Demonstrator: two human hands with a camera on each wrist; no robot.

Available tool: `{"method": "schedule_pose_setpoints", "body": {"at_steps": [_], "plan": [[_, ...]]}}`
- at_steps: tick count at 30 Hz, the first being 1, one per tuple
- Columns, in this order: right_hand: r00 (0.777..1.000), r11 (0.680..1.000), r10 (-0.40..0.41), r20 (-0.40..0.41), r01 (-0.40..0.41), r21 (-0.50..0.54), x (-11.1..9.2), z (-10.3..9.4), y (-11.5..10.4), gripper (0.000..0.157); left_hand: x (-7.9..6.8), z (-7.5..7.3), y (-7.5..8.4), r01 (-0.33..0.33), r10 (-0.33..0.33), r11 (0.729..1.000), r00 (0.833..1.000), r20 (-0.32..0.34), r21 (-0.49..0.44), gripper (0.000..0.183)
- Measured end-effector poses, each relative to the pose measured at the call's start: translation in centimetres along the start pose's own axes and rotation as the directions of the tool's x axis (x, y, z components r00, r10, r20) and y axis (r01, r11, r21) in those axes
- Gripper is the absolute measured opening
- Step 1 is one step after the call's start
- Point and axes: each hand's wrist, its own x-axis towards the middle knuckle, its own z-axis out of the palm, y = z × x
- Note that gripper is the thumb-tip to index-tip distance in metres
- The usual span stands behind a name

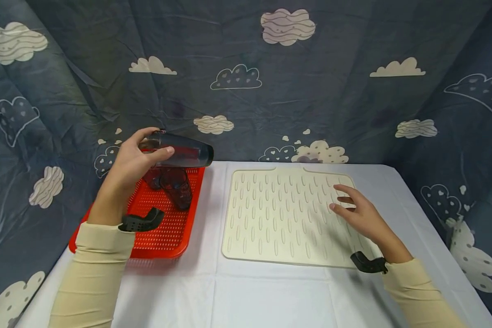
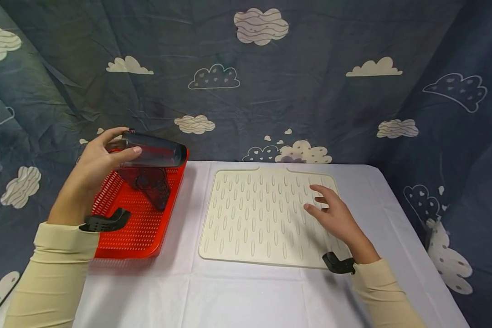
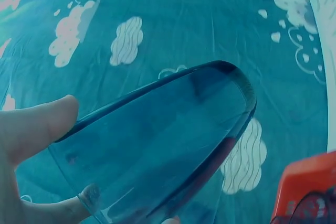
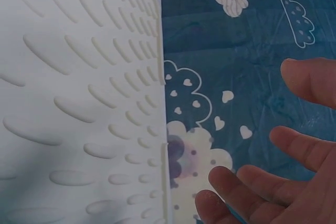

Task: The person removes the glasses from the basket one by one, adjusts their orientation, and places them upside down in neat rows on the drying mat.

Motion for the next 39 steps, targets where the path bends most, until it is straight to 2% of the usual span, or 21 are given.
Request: {"method": "schedule_pose_setpoints", "body": {"at_steps": [9, 16, 26, 31, 39], "plan": [[0.999, 0.998, -0.024, 0.029, 0.023, 0.056, 0.0, 0.0, -0.4, 0.070, 0.1, 2.6, 0.3, 0.004, 0.001, 0.994, 0.999, 0.047, -0.109, 0.072], [0.998, 0.995, -0.048, 0.030, 0.045, 0.090, -0.1, 0.2, -0.7, 0.069, 0.0, 5.8, 0.4, 0.008, 0.006, 0.983, 0.997, 0.076, -0.183, 0.069], [0.996, 0.986, -0.091, 0.022, 0.086, 0.145, 0.1, 1.2, -1.7, 0.065, -1.1, 10.9, -0.7, -0.013, 0.050, 0.969, 0.988, 0.144, -0.248, 0.066], [0.995, 0.981, -0.094, 0.020, 0.090, 0.172, 0.0, 1.8, -2.3, 0.064, -1.0, 13.3, -1.4, -0.024, 0.072, 0.961, 0.984, 0.165, -0.276, 0.064], [0.996, 0.974, -0.086, 0.018, 0.080, 0.210, -0.3, 2.5, -2.5, 0.062, -0.9, 15.8, -2.8, 0.016, 0.043, 0.946, 0.984, 0.174, -0.325, 0.060]]}}
